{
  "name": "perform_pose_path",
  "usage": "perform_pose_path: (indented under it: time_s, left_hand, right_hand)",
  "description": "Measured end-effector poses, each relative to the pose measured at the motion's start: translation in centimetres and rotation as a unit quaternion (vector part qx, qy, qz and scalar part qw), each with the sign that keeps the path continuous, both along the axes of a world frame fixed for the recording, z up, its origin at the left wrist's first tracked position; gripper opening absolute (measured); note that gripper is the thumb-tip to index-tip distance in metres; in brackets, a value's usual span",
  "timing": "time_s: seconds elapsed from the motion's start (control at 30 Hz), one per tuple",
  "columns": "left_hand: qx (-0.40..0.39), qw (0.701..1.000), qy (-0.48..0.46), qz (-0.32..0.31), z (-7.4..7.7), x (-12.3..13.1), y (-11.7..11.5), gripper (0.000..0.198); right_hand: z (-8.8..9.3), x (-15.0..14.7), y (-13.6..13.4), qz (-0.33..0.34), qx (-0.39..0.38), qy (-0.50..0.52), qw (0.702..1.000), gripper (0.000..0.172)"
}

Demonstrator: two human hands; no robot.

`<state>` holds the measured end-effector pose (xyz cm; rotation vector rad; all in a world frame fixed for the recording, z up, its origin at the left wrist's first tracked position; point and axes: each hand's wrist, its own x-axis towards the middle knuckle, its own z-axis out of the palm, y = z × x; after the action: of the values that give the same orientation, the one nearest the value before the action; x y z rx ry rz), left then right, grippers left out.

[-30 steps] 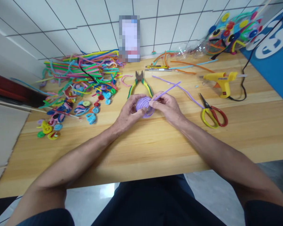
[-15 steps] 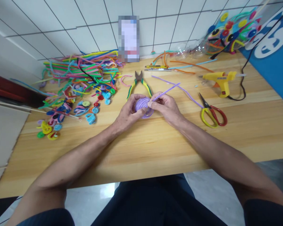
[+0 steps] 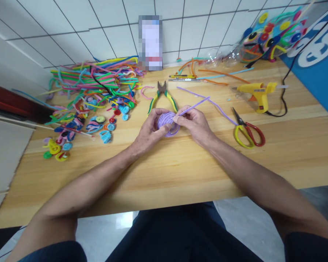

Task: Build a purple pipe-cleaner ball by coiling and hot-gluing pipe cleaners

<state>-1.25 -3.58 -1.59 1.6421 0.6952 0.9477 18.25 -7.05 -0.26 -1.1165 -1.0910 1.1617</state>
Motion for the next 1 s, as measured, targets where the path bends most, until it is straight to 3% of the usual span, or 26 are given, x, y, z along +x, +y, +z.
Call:
perform_pose_path:
  time_s: [0.87,1.0]
  left_hand:
    - [0.014,1.0,0.012,0.003,0.54,-0.06,-0.15,0.049]
    - [0.005,0.999,-0.006,0.035,0.27,0.06,0.05,0.051]
  right_hand:
    - [0.17,-0.06,-0.07,-0.001,-0.003,-0.026,1.0,0.036]
    - [0.19,0.12,-0.15,0.007,0.009,-0.043,0.999,0.032]
